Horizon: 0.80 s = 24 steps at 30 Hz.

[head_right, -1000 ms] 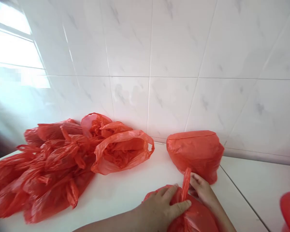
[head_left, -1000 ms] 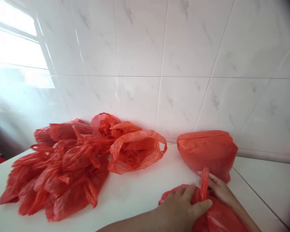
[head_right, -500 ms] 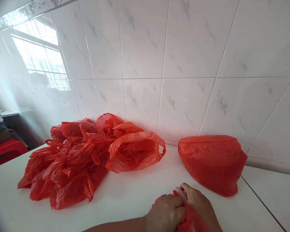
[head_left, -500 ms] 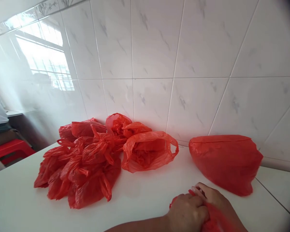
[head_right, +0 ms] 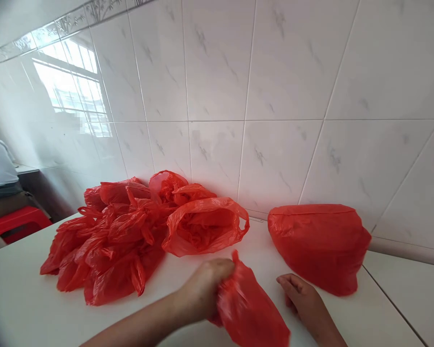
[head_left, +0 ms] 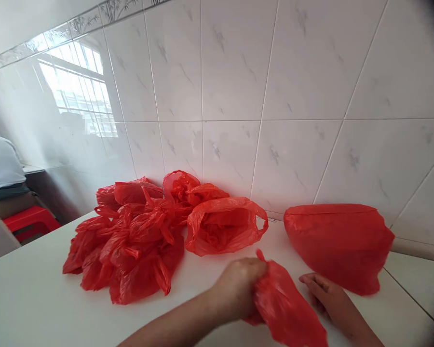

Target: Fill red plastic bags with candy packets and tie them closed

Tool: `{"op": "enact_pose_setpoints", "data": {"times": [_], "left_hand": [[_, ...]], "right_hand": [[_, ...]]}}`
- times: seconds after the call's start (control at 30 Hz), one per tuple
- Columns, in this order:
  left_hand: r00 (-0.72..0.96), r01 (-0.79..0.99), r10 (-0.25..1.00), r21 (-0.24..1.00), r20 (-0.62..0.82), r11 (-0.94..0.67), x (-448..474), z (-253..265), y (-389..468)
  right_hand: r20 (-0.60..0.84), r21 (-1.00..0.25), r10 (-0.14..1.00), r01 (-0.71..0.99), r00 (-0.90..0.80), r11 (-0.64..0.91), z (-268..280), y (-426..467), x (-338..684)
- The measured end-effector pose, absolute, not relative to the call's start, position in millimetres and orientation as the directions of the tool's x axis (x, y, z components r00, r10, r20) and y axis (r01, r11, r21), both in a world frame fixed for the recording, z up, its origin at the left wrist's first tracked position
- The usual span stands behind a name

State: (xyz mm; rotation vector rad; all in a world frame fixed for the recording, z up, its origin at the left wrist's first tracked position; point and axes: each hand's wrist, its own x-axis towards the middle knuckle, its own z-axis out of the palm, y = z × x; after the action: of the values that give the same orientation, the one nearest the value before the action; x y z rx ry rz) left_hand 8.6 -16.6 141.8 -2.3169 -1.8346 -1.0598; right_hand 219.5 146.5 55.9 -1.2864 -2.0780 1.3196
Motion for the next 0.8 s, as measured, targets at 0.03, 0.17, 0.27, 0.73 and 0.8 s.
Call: {"op": "enact_pose_setpoints", "data": {"times": [0.03, 0.17, 0.27, 0.73, 0.8], "left_hand": [[0.003, 0.881, 0.832, 0.392, 0.554, -0.264, -8.7, 156.3, -28.1], [-0.268, 0.921, 0.647, 0.387, 0.714, -0.046, -83.9, 206.9, -72.1], [-0.423, 0.902, 0.361, 0.348, 0.831, 0.256, -135.7, 227.1, -98.4], [-0.295, 0.954, 0.679, 0.244, 0.672, 0.174, -112.9, 192.2, -65.6], [-0.148, 0.973, 0.856, 0.230, 0.495, 0.035, -88.9, 190.5, -49.7]], "right_hand": [[-0.195, -0.852, 0.846, 0.514, -0.496, 0.105, 51.8, 151.9, 221.2], [-0.152, -0.812, 0.864, 0.560, -0.480, 0.168, 41.7, 158.1, 217.8], [-0.107, -0.767, 0.870, 0.597, -0.481, 0.236, 40.5, 154.4, 213.3], [-0.078, -0.730, 0.881, 0.629, -0.467, 0.269, 42.7, 146.8, 210.6], [-0.080, -0.735, 0.881, 0.625, -0.466, 0.264, 44.7, 144.7, 210.0]]}}
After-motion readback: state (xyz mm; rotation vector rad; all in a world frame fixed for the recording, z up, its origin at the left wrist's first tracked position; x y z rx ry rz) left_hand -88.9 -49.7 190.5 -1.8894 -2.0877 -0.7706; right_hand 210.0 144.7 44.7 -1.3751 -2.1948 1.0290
